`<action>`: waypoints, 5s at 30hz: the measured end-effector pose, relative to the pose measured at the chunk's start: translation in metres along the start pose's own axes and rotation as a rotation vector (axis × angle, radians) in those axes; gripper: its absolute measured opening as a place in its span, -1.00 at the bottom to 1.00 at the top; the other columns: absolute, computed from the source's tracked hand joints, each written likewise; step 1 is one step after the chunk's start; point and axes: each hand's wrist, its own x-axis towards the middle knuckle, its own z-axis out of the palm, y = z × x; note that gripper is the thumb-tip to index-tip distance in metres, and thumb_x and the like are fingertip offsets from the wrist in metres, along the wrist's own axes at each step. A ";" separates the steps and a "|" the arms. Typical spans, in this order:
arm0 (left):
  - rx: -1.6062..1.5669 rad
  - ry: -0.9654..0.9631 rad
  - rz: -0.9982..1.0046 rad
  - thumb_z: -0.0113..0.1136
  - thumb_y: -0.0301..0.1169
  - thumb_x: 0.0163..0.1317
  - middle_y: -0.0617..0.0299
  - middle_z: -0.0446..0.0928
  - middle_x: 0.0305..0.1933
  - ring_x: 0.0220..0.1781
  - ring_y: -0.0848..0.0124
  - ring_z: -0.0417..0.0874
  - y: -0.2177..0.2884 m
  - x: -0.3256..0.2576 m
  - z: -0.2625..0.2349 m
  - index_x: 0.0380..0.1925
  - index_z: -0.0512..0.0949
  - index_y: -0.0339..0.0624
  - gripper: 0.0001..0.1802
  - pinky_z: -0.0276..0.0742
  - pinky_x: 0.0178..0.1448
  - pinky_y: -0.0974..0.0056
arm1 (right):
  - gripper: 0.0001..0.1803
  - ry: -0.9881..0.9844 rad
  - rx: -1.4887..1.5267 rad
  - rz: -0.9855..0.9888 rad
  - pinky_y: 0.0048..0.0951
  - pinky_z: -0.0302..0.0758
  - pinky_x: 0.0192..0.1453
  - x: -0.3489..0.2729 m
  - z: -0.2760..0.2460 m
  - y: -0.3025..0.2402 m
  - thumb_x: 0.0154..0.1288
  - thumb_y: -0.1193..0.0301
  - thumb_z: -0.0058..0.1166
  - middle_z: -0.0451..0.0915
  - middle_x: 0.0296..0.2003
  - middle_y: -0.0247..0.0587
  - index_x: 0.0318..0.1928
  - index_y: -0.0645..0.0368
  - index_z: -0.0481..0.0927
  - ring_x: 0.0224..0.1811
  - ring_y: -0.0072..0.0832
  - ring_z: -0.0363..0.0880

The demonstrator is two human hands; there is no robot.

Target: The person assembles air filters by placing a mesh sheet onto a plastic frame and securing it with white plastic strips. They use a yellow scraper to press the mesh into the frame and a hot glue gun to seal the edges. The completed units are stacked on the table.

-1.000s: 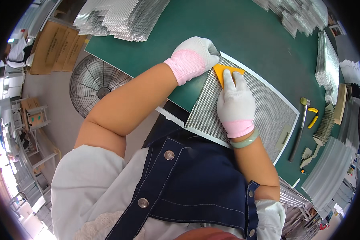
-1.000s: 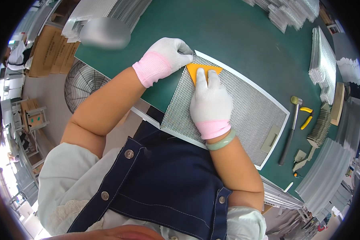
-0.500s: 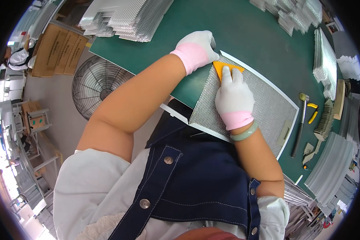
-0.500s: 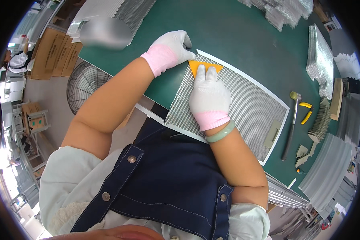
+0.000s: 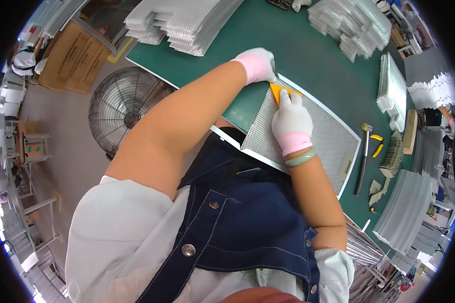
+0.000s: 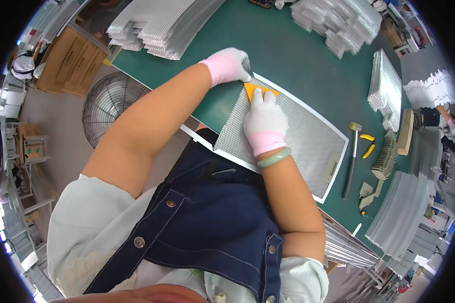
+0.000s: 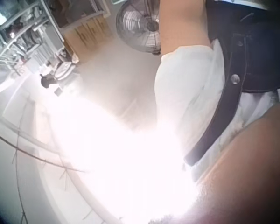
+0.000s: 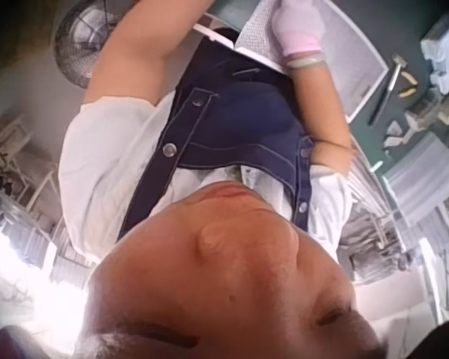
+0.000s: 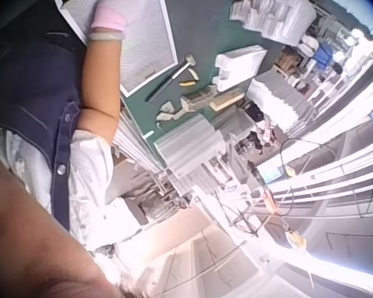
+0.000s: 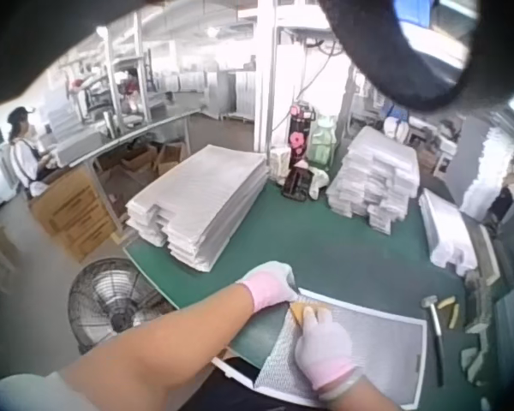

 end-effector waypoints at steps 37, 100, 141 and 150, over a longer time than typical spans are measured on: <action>-0.736 0.182 0.052 0.37 -0.44 0.14 0.19 0.63 -0.35 -0.38 0.50 0.60 0.062 -0.176 0.024 -0.27 0.62 -0.33 -0.79 0.54 -0.24 0.35 | -0.55 0.186 0.327 -0.048 -0.40 0.56 -0.08 -0.076 -0.120 0.016 0.20 0.57 0.26 0.66 -0.25 -0.06 0.13 0.25 0.61 -0.25 -0.30 0.67; -0.689 0.538 0.493 0.34 -0.52 0.09 0.24 0.50 -0.45 -0.50 0.51 0.49 0.056 -0.175 0.049 -0.43 0.56 -0.23 -0.89 0.39 -0.42 0.37 | -0.48 0.321 0.380 -0.147 -0.33 0.58 -0.04 -0.088 -0.100 0.027 -0.11 0.68 0.32 0.69 -0.26 -0.08 -0.01 0.19 0.69 -0.22 -0.18 0.69; -0.997 -0.098 0.289 0.23 -0.55 0.18 0.22 0.59 -0.15 -0.23 0.60 0.55 0.037 -0.143 0.028 0.32 0.40 -0.28 -0.37 0.54 -0.06 0.46 | -0.61 0.207 0.347 -0.141 -0.26 0.60 -0.12 -0.072 -0.089 0.039 0.01 0.50 0.29 0.68 -0.30 -0.09 -0.05 0.12 0.68 -0.24 -0.13 0.68; -0.741 0.126 0.128 0.24 -0.50 0.27 0.17 0.61 0.01 -0.12 0.52 0.60 0.022 -0.118 0.060 0.19 0.50 -0.34 -0.53 0.54 0.03 0.40 | -0.71 0.576 0.261 0.108 -0.17 0.56 -0.20 -0.057 -0.056 0.111 0.21 0.37 0.22 0.64 -0.38 -0.13 -0.05 0.13 0.65 -0.31 -0.12 0.64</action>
